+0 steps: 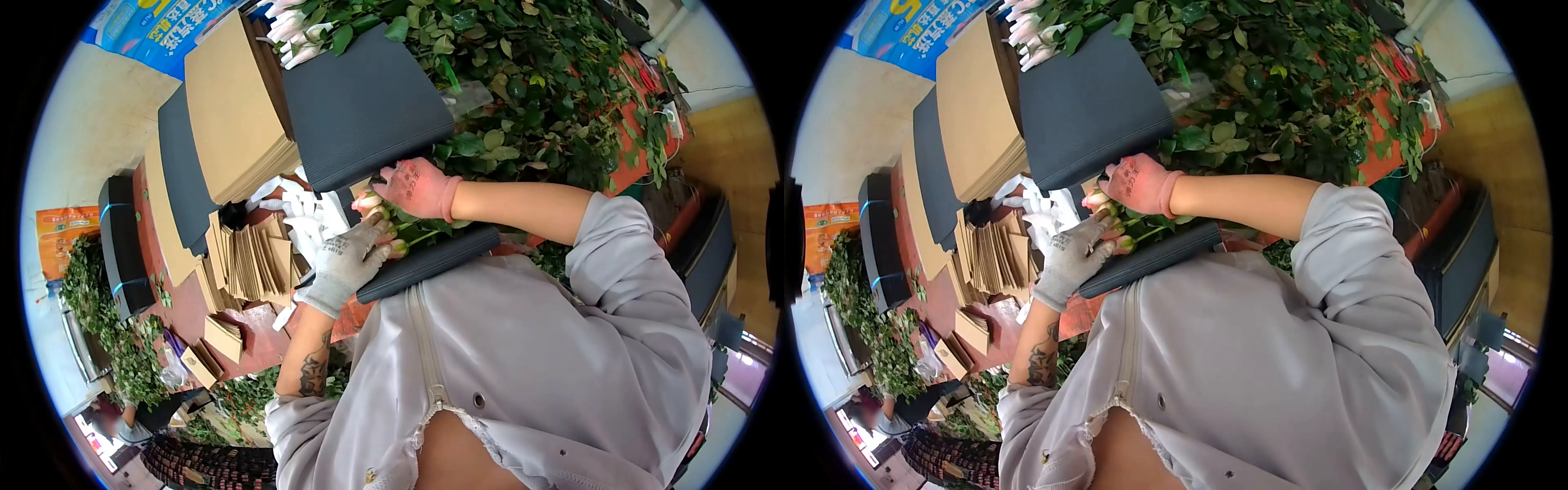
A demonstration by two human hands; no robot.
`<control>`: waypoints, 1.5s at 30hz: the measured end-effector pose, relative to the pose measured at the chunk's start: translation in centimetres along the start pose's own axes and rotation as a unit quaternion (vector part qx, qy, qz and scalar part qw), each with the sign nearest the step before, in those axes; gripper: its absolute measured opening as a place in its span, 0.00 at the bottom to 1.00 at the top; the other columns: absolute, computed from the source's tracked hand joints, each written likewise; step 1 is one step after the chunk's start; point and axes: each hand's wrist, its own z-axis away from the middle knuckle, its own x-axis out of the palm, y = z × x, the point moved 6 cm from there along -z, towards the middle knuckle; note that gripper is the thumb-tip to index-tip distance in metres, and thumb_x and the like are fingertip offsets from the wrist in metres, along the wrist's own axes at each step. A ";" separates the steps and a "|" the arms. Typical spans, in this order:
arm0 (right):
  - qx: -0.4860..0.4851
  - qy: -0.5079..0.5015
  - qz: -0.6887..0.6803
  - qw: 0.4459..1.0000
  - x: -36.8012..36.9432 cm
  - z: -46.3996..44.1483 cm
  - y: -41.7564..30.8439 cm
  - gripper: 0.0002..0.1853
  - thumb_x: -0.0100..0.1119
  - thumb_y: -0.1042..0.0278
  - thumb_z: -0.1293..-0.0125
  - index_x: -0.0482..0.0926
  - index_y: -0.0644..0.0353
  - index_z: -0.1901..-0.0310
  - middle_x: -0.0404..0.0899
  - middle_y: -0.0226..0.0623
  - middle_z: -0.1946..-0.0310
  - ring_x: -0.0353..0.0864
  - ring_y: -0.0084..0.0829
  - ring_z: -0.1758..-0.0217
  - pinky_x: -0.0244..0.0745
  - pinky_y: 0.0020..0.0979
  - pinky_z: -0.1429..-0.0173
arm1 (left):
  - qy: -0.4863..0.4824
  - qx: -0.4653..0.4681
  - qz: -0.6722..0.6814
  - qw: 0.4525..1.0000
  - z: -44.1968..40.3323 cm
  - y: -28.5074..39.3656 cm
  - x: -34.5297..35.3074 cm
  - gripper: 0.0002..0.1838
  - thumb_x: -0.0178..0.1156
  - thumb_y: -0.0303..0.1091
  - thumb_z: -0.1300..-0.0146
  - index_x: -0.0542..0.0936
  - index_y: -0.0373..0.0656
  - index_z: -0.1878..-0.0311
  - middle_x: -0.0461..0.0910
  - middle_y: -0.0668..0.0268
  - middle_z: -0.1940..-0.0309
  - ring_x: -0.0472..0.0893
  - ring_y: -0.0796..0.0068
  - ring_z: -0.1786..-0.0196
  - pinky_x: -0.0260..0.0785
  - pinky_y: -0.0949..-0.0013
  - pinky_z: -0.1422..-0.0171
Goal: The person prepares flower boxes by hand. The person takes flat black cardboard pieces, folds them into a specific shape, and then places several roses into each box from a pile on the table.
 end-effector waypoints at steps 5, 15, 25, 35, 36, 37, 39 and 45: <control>0.012 0.008 -0.037 0.999 0.4 -0.5 0.5 0.13 0.48 0.69 0.43 0.74 0.58 0.56 0.75 0.42 0.62 0.79 0.38 0.62 0.74 0.36 0.61 | 0.097 -0.146 0.059 0.983 -0.5 -3.2 -1.2 0.21 0.60 0.41 0.43 0.77 0.40 0.49 0.81 0.58 0.59 0.80 0.61 0.57 0.71 0.63 0.51; 0.012 0.045 -0.052 0.998 1.4 -0.5 0.9 0.12 0.47 0.70 0.42 0.75 0.60 0.57 0.77 0.43 0.62 0.81 0.39 0.60 0.76 0.37 0.59 | 0.187 -0.088 -0.070 0.976 -2.2 -4.7 -0.3 0.10 0.60 0.38 0.44 0.80 0.43 0.64 0.79 0.60 0.71 0.79 0.59 0.66 0.70 0.62 0.61; 0.020 0.032 -0.065 0.997 2.0 -0.3 1.0 0.17 0.46 0.68 0.44 0.76 0.56 0.52 0.76 0.43 0.56 0.80 0.40 0.59 0.72 0.36 0.53 | 0.117 -0.203 -0.078 0.969 2.3 -4.8 -5.2 0.18 0.55 0.35 0.43 0.76 0.43 0.48 0.79 0.57 0.55 0.79 0.57 0.53 0.69 0.60 0.48; -0.124 0.281 -0.045 0.951 -9.3 1.7 1.3 0.19 0.54 0.61 0.47 0.74 0.60 0.54 0.75 0.42 0.57 0.76 0.39 0.53 0.70 0.37 0.49 | 0.075 -0.057 -0.017 0.995 -2.2 -2.5 -0.1 0.18 0.51 0.40 0.39 0.75 0.44 0.48 0.74 0.59 0.47 0.77 0.58 0.50 0.70 0.59 0.49; -0.102 0.244 -0.125 0.956 -11.2 0.3 3.2 0.21 0.53 0.58 0.46 0.75 0.59 0.52 0.74 0.41 0.56 0.74 0.39 0.50 0.68 0.37 0.45 | 0.062 -0.072 -0.032 0.995 -2.2 -2.4 0.0 0.19 0.50 0.41 0.39 0.74 0.45 0.47 0.73 0.60 0.46 0.77 0.59 0.51 0.70 0.59 0.50; -0.078 0.204 -0.205 0.954 -13.8 -1.9 5.5 0.22 0.53 0.56 0.45 0.75 0.57 0.49 0.74 0.41 0.55 0.73 0.38 0.48 0.66 0.38 0.42 | 0.047 -0.088 -0.046 0.994 -2.1 -2.4 0.0 0.20 0.50 0.41 0.39 0.74 0.46 0.46 0.73 0.62 0.45 0.77 0.60 0.51 0.71 0.59 0.51; 0.018 0.232 -0.110 0.966 -16.7 -7.1 10.6 0.18 0.52 0.59 0.44 0.77 0.55 0.54 0.74 0.40 0.55 0.71 0.38 0.47 0.64 0.40 0.40 | 0.048 -0.099 -0.053 0.993 -1.8 -2.1 -0.1 0.20 0.50 0.42 0.39 0.74 0.46 0.46 0.73 0.63 0.45 0.78 0.61 0.52 0.71 0.59 0.53; 0.177 0.081 0.274 0.942 -10.8 -18.6 20.8 0.12 0.48 0.64 0.44 0.76 0.54 0.59 0.77 0.35 0.58 0.72 0.31 0.53 0.62 0.34 0.51 | 0.077 -0.089 -0.055 0.992 -1.8 -2.3 0.4 0.21 0.51 0.42 0.42 0.74 0.48 0.46 0.73 0.66 0.45 0.78 0.61 0.54 0.71 0.56 0.56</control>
